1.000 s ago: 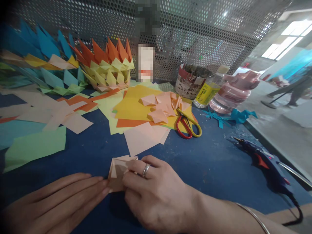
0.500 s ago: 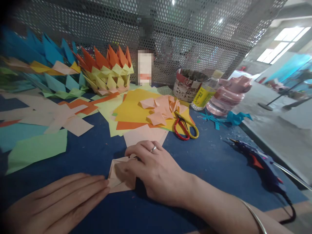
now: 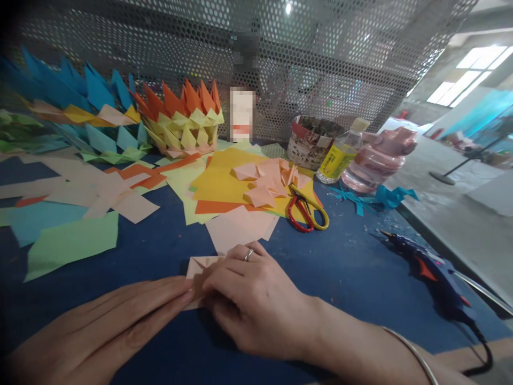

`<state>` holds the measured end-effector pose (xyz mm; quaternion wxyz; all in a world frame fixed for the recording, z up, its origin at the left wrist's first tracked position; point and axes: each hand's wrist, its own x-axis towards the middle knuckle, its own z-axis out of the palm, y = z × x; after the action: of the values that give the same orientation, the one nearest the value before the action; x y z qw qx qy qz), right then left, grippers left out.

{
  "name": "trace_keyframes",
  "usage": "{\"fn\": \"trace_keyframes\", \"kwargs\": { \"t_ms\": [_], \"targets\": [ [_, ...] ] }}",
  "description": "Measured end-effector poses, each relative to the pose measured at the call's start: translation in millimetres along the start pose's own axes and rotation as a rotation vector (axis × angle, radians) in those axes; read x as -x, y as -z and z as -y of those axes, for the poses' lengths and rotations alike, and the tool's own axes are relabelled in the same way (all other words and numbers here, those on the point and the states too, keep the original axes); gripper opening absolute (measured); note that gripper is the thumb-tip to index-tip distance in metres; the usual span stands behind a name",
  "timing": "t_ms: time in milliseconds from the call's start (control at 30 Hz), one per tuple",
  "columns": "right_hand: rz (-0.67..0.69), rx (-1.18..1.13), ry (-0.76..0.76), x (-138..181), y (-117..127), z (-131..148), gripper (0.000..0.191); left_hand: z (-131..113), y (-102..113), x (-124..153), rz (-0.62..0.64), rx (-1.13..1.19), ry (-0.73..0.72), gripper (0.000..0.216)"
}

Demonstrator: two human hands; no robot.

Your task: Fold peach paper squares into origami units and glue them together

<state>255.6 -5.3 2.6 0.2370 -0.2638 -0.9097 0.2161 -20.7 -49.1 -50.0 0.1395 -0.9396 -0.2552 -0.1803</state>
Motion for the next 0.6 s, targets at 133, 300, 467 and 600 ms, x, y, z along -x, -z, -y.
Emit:
{"fn": "trace_keyframes", "kwargs": {
  "t_ms": [133, 300, 467, 600],
  "targets": [
    [0.037, -0.055, -0.036, 0.9, -2.3, -0.7, 0.016, 3.1, -5.3, -1.8, -0.014, 0.058, -0.002, 0.074],
    [0.041, -0.067, -0.019, 1.0, -4.8, -4.0, 0.016, 3.6, -11.1, 4.0, 0.044, 0.047, -0.007, 0.069],
    [0.045, -0.065, -0.003, 2.4, -5.6, -7.6, 0.019, 2.5, -9.1, 6.6, -0.005, 0.07, -0.045, 0.068],
    [0.04, -0.037, 0.028, 3.6, -4.9, -8.8, 0.023, -1.3, -9.7, -0.9, -0.015, 0.052, 0.002, 0.06]
  ]
}}
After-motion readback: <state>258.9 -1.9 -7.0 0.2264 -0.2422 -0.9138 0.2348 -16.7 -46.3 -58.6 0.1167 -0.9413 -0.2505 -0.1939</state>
